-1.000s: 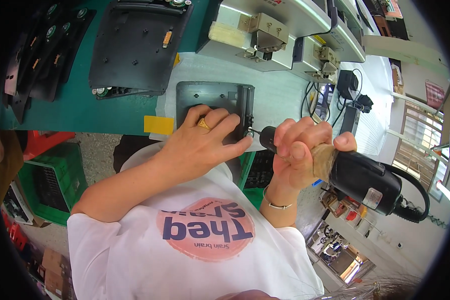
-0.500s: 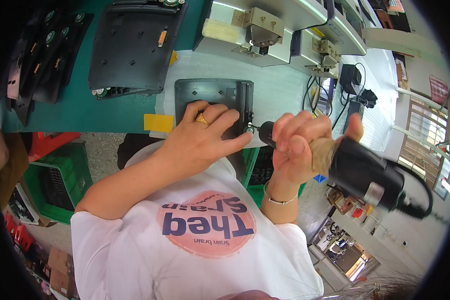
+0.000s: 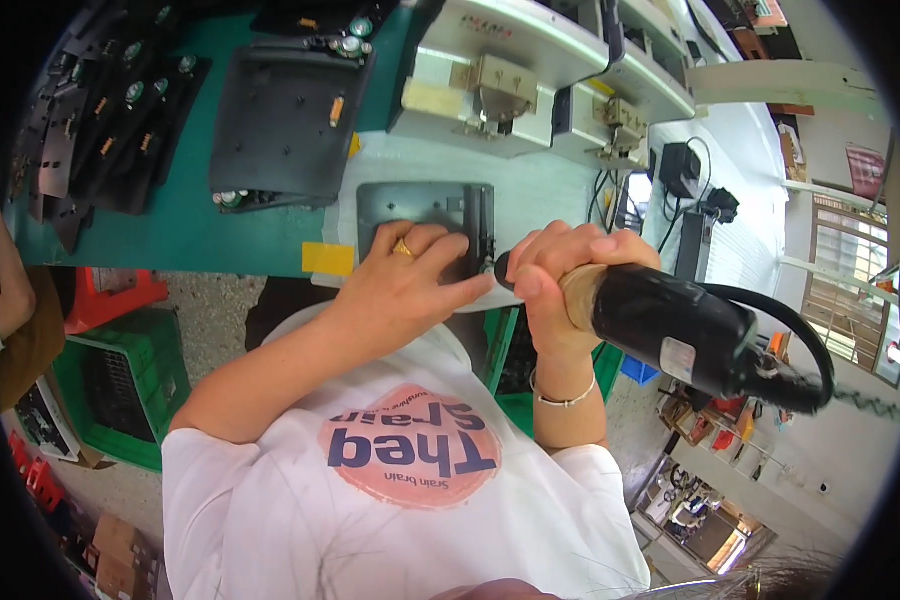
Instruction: Use an electric screwdriver to fasten screws into a plastic housing on a factory assembly line.
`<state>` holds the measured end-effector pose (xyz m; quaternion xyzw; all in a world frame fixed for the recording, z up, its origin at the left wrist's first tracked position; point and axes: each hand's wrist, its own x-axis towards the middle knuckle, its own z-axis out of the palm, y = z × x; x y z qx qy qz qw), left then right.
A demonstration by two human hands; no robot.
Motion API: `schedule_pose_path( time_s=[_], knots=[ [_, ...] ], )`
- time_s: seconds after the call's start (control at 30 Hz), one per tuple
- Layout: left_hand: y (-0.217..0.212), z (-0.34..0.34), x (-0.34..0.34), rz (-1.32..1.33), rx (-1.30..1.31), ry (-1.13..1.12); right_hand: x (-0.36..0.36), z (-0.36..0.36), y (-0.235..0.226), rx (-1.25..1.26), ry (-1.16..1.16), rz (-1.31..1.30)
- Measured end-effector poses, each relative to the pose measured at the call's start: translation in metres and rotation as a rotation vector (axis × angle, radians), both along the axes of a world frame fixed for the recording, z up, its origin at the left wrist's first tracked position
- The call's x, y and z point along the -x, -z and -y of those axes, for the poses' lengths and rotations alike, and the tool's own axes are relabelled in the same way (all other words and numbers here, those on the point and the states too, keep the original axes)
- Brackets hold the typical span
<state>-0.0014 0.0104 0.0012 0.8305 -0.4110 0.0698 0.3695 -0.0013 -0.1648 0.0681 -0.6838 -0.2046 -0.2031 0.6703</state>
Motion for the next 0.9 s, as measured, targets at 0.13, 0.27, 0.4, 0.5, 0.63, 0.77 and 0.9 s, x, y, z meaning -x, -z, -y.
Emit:
schedule_pose_path(
  time_s=[0.13, 0.27, 0.4, 0.5, 0.63, 0.77, 0.9],
  knots=[
    [-0.001, 0.003, 0.004, 0.013, 0.018, -0.025, -0.022, 0.001, -0.020, -0.336, -0.020, -0.043],
    [0.001, 0.006, 0.003, 0.060, 0.037, -0.060, -0.055, -0.010, -0.042, -0.446, 0.133, 0.156],
    [0.001, 0.005, 0.003, 0.063, 0.025, -0.066, -0.078, -0.017, -0.043, -0.391, 0.101, 0.228],
    [0.003, 0.006, 0.003, 0.067, 0.032, -0.072, -0.088, -0.023, -0.040, -0.366, 0.116, 0.243],
    [0.003, 0.006, 0.002, 0.064, 0.036, -0.072, -0.095, -0.028, -0.036, -0.386, 0.118, 0.216],
    [0.003, 0.005, 0.002, 0.060, 0.033, -0.076, -0.097, -0.027, -0.032, -0.346, 0.141, 0.202],
    [0.003, 0.005, 0.002, 0.055, 0.037, -0.075, -0.100, -0.024, -0.030, -0.273, 0.070, 0.202]
  ],
)
